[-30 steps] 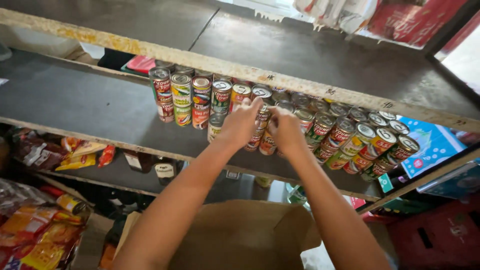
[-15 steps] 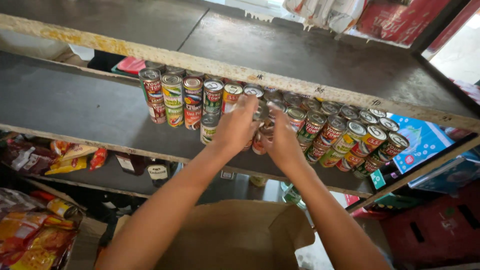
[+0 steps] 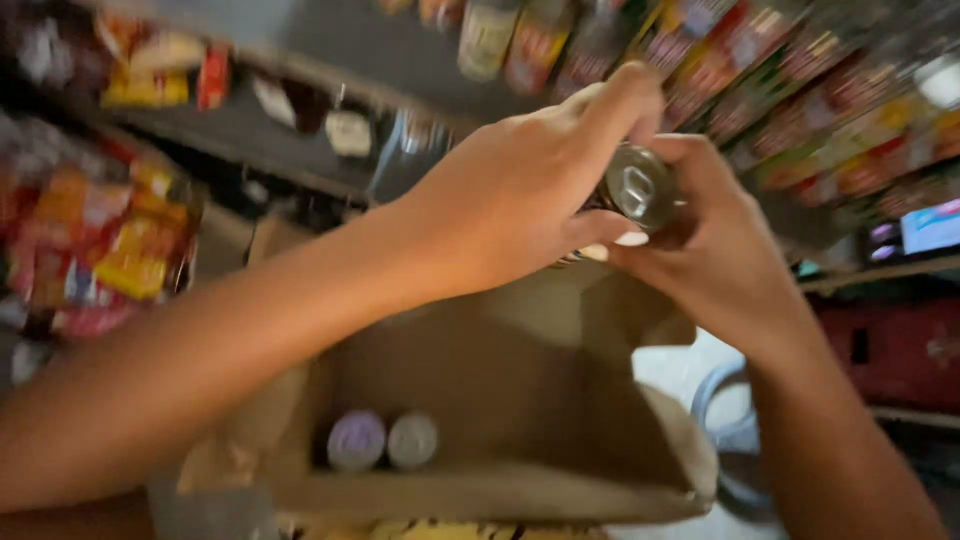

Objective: Stocking and organizing canned goods on a grocery store shelf from a cardboard box.

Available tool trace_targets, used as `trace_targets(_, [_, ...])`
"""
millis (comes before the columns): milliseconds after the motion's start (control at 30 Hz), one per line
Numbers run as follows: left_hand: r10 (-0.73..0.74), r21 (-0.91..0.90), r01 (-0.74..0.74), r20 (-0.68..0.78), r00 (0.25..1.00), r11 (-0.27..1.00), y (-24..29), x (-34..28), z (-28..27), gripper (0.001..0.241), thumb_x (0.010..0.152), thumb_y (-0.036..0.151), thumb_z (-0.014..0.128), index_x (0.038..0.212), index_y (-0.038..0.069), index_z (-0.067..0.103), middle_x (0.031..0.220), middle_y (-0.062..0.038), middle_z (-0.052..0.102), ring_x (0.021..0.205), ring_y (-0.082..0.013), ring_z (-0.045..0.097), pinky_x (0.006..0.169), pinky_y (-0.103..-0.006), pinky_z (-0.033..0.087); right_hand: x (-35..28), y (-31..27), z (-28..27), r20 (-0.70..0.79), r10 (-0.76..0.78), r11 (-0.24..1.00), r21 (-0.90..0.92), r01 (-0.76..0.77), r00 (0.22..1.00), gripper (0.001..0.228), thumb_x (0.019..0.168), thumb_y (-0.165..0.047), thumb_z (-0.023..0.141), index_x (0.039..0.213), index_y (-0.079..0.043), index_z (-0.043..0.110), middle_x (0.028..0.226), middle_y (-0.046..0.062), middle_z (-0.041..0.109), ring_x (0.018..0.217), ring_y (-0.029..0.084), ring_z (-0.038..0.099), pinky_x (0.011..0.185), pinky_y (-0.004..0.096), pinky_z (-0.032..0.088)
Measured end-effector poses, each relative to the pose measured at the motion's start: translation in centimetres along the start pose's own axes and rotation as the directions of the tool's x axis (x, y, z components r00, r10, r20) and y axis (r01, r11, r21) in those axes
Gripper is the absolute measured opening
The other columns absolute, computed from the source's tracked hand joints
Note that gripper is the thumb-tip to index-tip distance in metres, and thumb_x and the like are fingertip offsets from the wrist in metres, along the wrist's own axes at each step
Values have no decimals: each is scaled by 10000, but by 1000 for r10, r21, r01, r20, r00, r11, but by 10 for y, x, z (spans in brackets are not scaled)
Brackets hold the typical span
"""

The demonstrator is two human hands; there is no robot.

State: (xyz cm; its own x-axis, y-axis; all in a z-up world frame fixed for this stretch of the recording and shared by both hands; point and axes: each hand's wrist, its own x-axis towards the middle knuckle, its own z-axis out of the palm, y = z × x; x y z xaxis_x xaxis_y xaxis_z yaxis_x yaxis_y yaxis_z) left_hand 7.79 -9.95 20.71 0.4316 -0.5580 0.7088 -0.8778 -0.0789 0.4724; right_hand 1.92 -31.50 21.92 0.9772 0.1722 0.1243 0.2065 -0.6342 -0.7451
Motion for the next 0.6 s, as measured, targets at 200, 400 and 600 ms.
trace_targets(200, [-209,-80,245,311,927,966,2,-55,9,643,892,193,798,1293,65,312,1268,-190,605,965,-476,646,704,-559,444,-30,16,42,198,260,959,-169,-228,945,757,732,-172,899,1385,-94,524,1037,45,666,832,132,605,705,303,528])
trace_targets(400, [-303,-75,396,522,798,915,-7,-104,27,530,886,226,772,1229,100,387,1182,-151,683,983,-430,685,691,-537,501,-50,36,89,372,285,950,-235,-207,883,794,669,-207,893,1357,-90,515,1182,152,716,1054,277,718,842,400,562])
trace_targets(600, [-489,248,569,811,321,784,-6,-123,33,473,903,298,691,1265,123,441,990,-183,732,981,-411,693,806,-528,520,-67,46,126,543,433,899,-314,-304,719,723,720,-251,859,1345,-152,509,1123,204,720,1084,416,657,844,485,543])
